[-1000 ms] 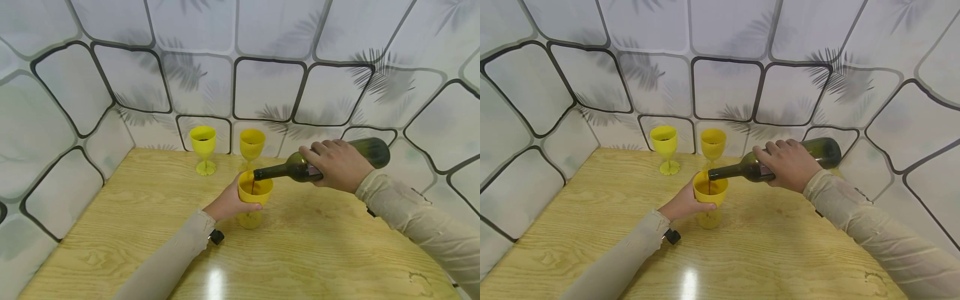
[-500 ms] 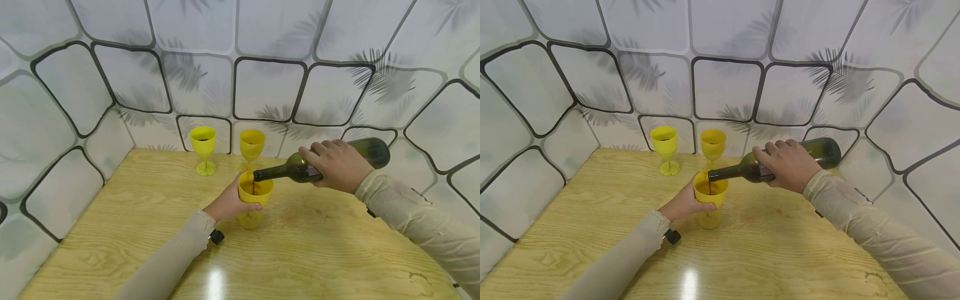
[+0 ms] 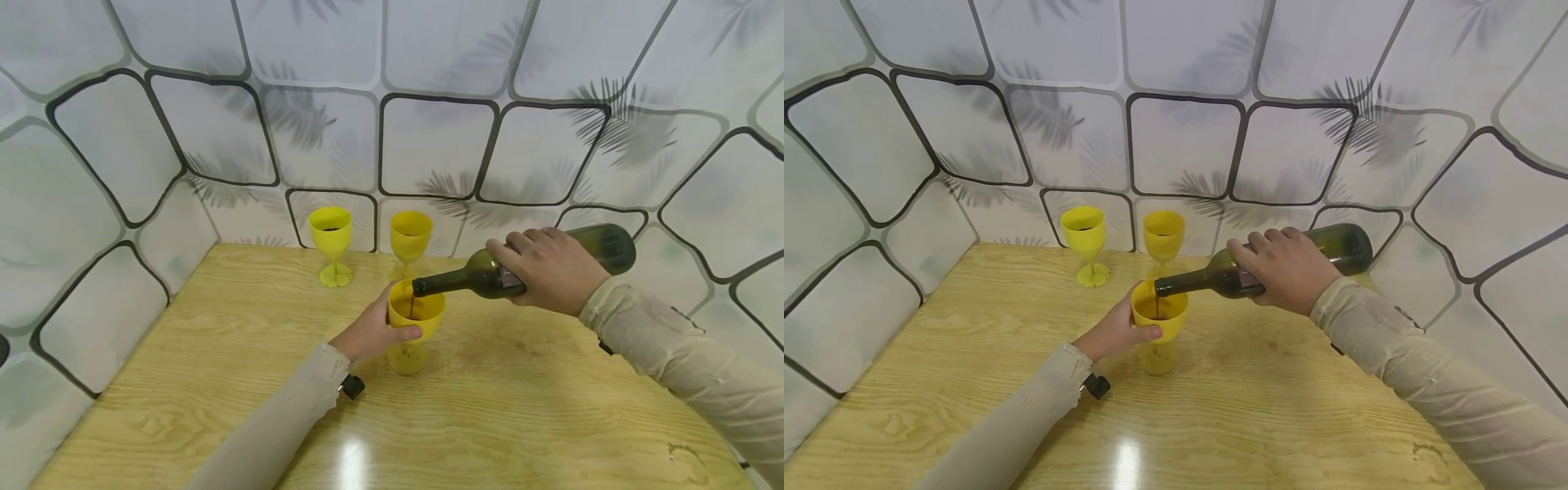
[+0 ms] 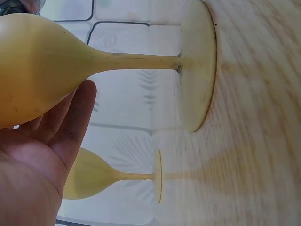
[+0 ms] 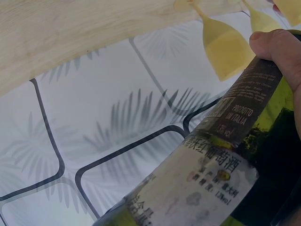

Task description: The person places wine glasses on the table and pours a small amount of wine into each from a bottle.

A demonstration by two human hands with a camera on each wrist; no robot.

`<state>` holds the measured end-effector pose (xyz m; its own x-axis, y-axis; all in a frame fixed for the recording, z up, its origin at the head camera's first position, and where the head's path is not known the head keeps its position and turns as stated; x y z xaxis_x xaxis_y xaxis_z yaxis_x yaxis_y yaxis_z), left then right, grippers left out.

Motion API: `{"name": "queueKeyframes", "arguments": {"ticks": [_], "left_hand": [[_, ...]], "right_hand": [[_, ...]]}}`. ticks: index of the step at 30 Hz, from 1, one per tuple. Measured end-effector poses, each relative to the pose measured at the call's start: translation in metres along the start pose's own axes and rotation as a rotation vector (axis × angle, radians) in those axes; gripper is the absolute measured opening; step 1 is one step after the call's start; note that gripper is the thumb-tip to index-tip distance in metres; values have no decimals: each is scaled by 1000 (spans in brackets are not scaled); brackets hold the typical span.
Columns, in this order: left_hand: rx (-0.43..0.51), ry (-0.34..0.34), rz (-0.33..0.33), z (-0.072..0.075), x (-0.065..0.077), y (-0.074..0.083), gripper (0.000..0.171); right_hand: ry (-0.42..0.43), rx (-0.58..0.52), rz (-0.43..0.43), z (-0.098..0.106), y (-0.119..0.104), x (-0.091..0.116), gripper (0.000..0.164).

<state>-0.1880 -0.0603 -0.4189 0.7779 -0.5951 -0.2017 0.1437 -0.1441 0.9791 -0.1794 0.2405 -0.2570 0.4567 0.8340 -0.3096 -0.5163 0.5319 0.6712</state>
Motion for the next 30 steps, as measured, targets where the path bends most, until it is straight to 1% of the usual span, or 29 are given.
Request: {"name": "queueKeyframes", "arguments": {"ticks": [6,12,14,20,30], "left_hand": [[28,25,-39,2,-1,0,91],[-16,67,-48,3,-1,4,95],[-22,75,-53,3,0,6,93],[-12,80,-41,4,0,8,88],[-61,73,-43,7,0,11,83]], "right_hand": [[-3,9,5,0,0,0,82],[-9,14,5,0,-1,1,81],[-9,12,6,0,-2,1,81],[-7,7,2,-1,-2,2,81],[-7,2,4,3,1,0,80]]}}
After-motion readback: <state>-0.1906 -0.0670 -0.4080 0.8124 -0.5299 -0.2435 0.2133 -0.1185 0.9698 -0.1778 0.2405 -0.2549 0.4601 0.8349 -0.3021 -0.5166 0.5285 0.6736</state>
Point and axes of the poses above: each hand's wrist, its own x-axis away from the middle knuckle, its own z-axis out of the back of the hand, y = z × x, the point moved 1 cm from there along -x, towards the middle knuckle, and after that the axes turned 15 degrees about x, right-handed, at the moved point
